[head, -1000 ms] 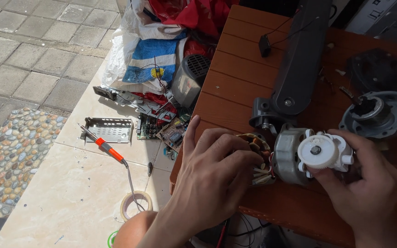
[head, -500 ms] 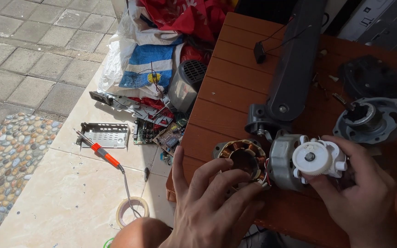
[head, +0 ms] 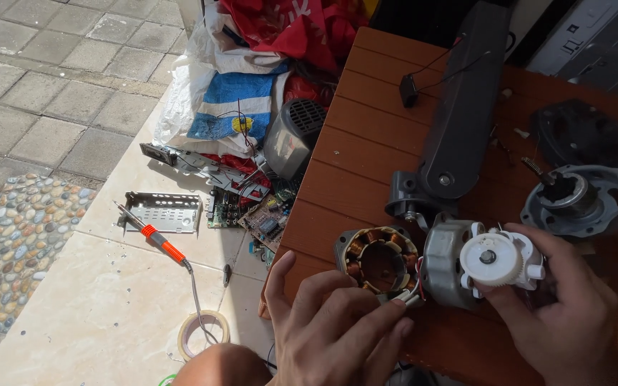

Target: The person disassembles a small electric motor, separating the stator and rotor components. They then use a multimeter to test the electrical continuity of the motor's internal windings.

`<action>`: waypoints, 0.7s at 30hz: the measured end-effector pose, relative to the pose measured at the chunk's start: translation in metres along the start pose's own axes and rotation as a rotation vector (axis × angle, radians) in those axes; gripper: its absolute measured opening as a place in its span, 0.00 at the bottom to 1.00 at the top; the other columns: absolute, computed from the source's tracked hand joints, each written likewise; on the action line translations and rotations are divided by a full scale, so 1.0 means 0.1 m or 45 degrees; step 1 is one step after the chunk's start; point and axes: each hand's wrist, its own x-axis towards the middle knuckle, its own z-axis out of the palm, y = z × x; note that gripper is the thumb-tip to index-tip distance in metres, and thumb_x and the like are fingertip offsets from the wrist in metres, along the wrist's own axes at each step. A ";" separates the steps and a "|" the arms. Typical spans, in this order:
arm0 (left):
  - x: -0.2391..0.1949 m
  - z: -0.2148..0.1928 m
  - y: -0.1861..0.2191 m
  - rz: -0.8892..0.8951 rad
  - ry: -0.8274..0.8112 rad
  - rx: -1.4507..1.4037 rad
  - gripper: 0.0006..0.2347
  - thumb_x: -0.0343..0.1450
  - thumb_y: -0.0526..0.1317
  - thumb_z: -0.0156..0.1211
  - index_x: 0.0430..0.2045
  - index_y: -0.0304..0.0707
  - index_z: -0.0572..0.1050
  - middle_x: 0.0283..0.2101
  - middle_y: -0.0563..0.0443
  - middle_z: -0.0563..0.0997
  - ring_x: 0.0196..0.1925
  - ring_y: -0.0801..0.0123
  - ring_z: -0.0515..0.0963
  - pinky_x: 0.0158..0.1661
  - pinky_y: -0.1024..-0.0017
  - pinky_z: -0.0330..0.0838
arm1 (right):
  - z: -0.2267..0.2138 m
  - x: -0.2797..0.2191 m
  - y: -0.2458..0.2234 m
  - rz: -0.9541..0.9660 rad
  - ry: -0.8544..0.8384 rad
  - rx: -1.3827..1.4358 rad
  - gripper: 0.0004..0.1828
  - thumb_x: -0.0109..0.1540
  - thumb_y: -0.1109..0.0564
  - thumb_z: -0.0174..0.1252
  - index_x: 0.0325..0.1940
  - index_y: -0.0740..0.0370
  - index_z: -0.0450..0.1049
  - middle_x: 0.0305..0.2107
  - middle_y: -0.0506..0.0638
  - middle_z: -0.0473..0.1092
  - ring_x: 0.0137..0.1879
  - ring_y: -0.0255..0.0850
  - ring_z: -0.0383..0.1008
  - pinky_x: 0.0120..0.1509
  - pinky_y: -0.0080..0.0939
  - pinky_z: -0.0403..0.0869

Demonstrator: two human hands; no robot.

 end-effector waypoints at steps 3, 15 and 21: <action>0.08 -0.03 -0.01 -0.140 -0.007 0.020 0.03 0.68 0.46 0.68 0.27 0.54 0.80 0.31 0.65 0.80 0.40 0.69 0.78 0.64 0.49 0.49 | 0.02 -0.01 0.03 0.011 -0.005 -0.023 0.34 0.57 0.44 0.67 0.63 0.65 0.77 0.54 0.57 0.77 0.58 0.50 0.78 0.56 0.48 0.75; 0.14 -0.08 -0.06 -0.208 -0.091 -0.194 0.16 0.60 0.32 0.53 0.38 0.51 0.81 0.38 0.58 0.78 0.46 0.61 0.75 0.68 0.35 0.45 | 0.02 -0.02 0.03 0.004 0.024 -0.005 0.34 0.56 0.44 0.68 0.62 0.65 0.78 0.53 0.56 0.78 0.54 0.48 0.78 0.53 0.46 0.75; 0.23 -0.06 -0.16 -0.110 -0.177 -0.221 0.08 0.71 0.35 0.54 0.36 0.52 0.80 0.39 0.57 0.79 0.47 0.60 0.76 0.68 0.34 0.42 | 0.02 -0.01 0.02 0.023 0.016 -0.003 0.34 0.56 0.44 0.69 0.62 0.64 0.77 0.54 0.56 0.77 0.58 0.49 0.78 0.58 0.48 0.74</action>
